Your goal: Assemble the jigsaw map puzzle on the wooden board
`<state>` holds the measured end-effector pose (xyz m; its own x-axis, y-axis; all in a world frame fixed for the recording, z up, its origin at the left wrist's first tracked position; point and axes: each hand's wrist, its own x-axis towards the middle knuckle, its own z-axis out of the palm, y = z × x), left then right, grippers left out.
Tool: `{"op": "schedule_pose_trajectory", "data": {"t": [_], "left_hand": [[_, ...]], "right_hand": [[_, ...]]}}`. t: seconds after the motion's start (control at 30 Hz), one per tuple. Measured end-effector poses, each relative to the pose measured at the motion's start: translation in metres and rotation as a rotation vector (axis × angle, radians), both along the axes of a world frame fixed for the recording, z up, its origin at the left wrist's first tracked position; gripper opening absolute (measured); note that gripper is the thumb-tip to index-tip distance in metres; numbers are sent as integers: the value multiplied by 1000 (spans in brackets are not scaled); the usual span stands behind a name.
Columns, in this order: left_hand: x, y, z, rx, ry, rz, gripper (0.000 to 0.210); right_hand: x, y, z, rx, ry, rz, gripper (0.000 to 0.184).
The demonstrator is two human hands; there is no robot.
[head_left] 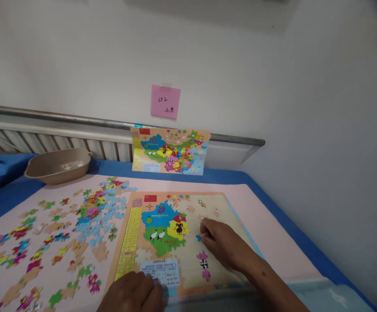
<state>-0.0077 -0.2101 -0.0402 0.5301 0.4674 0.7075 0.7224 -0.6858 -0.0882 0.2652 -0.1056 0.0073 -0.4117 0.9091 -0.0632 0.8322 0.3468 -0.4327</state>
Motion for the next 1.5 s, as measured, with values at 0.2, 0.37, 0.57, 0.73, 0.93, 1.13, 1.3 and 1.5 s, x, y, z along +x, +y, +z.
{"op": "schedule_pose_trajectory", "data": {"t": [0.2,0.37,0.57,0.73,0.93,1.13,1.3,1.5], "left_hand": [[2,-2,10,-40,-5,-31,25],[1,-2,10,-45,-12,-27,22],[3,-1,12,-28,-15,-30,24],[3,-1,11,-25,3,-14,30],[2,0,4,-7,-11,-3,28],[2,-1,9,-29,-8,-23,27],[2,-3,14,-53,2,-30,25],[1,-3,8,-42,-8,-27,23]], "right_hand": [[5,7,-1,-49,137,29,14],[7,10,-4,-47,138,26,15],[7,9,-3,-44,118,19,15],[5,6,-2,-17,63,-9,10],[2,1,0,49,-58,-18,13],[1,1,-2,61,-80,1,13],[4,3,-6,56,-82,20,10],[8,3,-3,70,-53,39,8]]}}
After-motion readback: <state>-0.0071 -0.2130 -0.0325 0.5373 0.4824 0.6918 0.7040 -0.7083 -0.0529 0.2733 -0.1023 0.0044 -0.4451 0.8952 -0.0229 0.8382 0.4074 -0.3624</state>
